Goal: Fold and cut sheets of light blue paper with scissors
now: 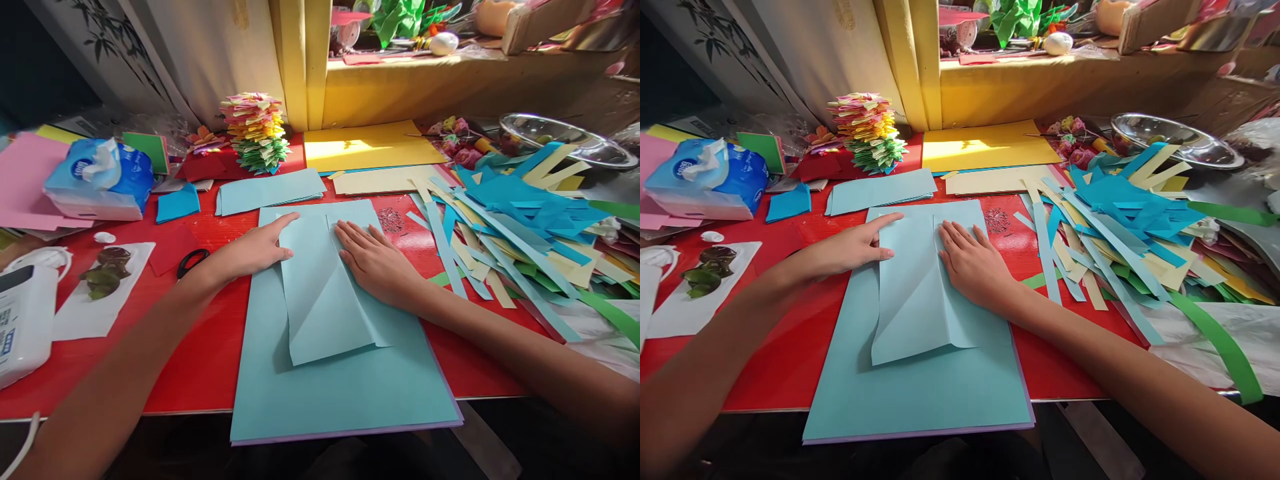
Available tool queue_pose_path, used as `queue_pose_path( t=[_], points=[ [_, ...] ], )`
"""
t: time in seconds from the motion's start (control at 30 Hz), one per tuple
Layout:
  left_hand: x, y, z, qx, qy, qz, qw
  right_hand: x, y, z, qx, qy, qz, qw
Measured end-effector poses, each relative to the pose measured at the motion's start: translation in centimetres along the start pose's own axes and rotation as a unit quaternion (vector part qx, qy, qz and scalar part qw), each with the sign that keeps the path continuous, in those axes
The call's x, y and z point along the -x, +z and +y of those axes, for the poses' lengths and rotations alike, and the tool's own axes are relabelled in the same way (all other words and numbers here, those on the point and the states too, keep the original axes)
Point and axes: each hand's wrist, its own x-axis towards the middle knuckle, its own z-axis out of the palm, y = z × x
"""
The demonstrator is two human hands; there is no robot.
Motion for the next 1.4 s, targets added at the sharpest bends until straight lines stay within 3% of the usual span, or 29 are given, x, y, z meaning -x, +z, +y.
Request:
queue_pose_path(
  t=[0.33,0.5,0.6,0.8,1.07,1.27,1.4],
  points=[
    [0.02,0.1,-0.34,0.001,-0.002,0.01,1.0,-0.04,0.05,0.22,-0.014,-0.003,0.003,1.0],
    [-0.14,0.26,-0.21,-0.021,-0.01,0.099,0.995,0.28,-0.68,0.02,-0.011,-0.001,0.039,0.999],
    [-0.17,0.22,-0.01,-0.024,0.0,0.144,0.989,0.48,-0.75,-0.14,-0.019,-0.012,0.017,1.0],
    [0.15,-0.08,0.03,-0.026,0.015,0.019,0.999,0.37,0.04,0.05,-0.016,-0.009,-0.007,1.0],
    [0.42,-0.19,0.23,-0.031,0.041,-0.04,0.998,0.37,-0.03,-0.12,-0.009,-0.008,-0.01,1.0],
    [0.39,-0.17,0.06,-0.031,0.047,-0.039,0.998,0.33,0.0,-0.1,-0.018,-0.004,-0.005,1.0],
    [0.39,-0.06,0.29,-0.018,0.034,0.044,0.998,0.53,-0.69,-0.34,-0.018,0.006,0.011,1.0]
  ],
)
